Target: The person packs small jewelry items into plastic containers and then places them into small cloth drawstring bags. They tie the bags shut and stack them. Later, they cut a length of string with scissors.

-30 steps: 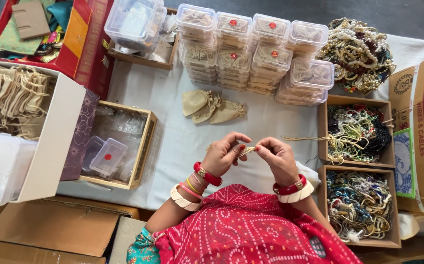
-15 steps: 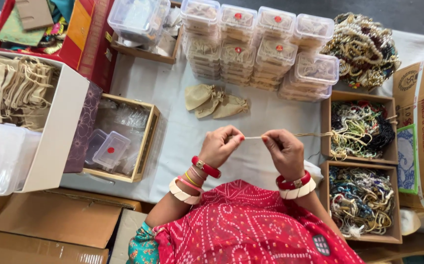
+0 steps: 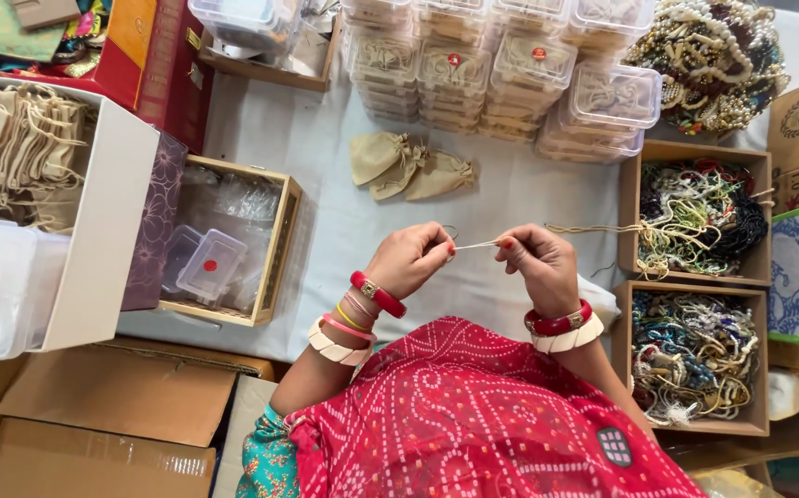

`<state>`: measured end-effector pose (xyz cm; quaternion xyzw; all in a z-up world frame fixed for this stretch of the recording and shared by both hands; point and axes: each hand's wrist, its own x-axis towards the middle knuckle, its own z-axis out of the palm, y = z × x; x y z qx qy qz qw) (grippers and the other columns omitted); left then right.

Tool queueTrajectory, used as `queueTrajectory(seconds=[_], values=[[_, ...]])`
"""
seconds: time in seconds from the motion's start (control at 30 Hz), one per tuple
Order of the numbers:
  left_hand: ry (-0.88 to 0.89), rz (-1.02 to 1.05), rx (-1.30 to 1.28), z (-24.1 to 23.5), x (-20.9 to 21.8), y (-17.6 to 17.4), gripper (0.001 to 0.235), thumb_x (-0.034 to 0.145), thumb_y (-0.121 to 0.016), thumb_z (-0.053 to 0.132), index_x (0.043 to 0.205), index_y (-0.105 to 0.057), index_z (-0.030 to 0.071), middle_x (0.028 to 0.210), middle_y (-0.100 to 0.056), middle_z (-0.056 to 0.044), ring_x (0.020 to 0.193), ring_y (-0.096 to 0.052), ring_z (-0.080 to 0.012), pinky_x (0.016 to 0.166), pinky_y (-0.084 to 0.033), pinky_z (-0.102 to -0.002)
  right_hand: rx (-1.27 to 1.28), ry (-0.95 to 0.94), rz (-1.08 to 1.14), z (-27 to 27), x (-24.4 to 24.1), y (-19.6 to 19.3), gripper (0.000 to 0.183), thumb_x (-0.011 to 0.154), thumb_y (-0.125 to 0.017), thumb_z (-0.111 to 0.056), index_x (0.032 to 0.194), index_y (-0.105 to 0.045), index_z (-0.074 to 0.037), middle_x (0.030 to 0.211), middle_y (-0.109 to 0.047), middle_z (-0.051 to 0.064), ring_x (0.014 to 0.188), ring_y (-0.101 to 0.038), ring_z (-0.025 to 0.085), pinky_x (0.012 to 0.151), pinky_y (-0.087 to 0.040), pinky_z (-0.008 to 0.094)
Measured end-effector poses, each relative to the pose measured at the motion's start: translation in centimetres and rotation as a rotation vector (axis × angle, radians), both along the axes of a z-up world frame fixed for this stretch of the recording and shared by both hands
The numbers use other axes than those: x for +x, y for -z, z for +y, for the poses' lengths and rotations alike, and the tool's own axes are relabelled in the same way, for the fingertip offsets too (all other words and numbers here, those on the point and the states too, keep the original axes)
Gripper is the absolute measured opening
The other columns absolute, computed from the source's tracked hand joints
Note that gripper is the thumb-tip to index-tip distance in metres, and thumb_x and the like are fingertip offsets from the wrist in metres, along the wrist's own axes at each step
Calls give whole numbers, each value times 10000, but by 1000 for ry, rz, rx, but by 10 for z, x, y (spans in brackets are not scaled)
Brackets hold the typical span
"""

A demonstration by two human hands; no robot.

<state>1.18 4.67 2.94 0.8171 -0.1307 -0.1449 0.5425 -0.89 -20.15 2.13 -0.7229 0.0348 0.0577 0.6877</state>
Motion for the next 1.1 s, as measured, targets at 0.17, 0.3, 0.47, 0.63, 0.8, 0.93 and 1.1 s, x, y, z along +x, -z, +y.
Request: queueTrajectory(seconds=[0.17,0.3,0.47,0.63,0.8,0.93,1.1], values=[[33,315,-413,2,3,28,224,1006,-607,221,1008,-734,37,826,-708,0,736,-657,-62,671,-560,-244,449,124,130,-24,6,26,127,1045,-615,-150,1017,-679,-44,837,-704,55,667,-598,114,581,-435,232],[68,500,-633,6,4,44,266,1051,-605,247,1075,-736,17,879,-727,-13,777,-665,-69,698,-549,-254,706,305,186,-35,12,36,89,1048,-576,-159,1065,-640,-100,891,-677,49,728,-614,145,616,-468,264],[77,484,-679,2,5,50,280,1049,-601,238,1114,-750,10,953,-745,-27,823,-675,-78,734,-561,-264,305,236,-136,2,-4,-5,177,1008,-630,-113,1184,-645,-110,1065,-660,34,908,-616,141,749,-490,258],[86,458,-675,-7,4,61,270,1039,-613,220,1136,-755,12,994,-751,-32,873,-678,-77,762,-565,-263,-296,-59,-457,40,-12,-35,246,897,-757,-76,1139,-714,-72,1104,-661,53,979,-637,175,788,-519,279],[49,508,-561,-6,0,70,277,1032,-633,248,1085,-770,14,847,-754,-38,665,-622,-72,594,-514,-238,-633,-76,-752,40,-9,-34,180,825,-821,-57,981,-751,-114,973,-724,31,930,-664,218,837,-536,347],[49,468,-371,-5,-2,47,281,1017,-619,265,1078,-796,54,799,-747,-27,580,-534,-56,511,-433,-230,-646,-86,-732,33,-8,-29,152,821,-804,-40,931,-717,-98,966,-719,44,940,-663,249,848,-529,370],[-123,388,-476,5,0,67,297,1044,-617,283,1011,-779,36,831,-741,-17,664,-610,-44,585,-509,-216,-894,52,-719,12,-4,-27,115,831,-784,-54,894,-692,-81,947,-706,59,948,-654,288,870,-469,420]])
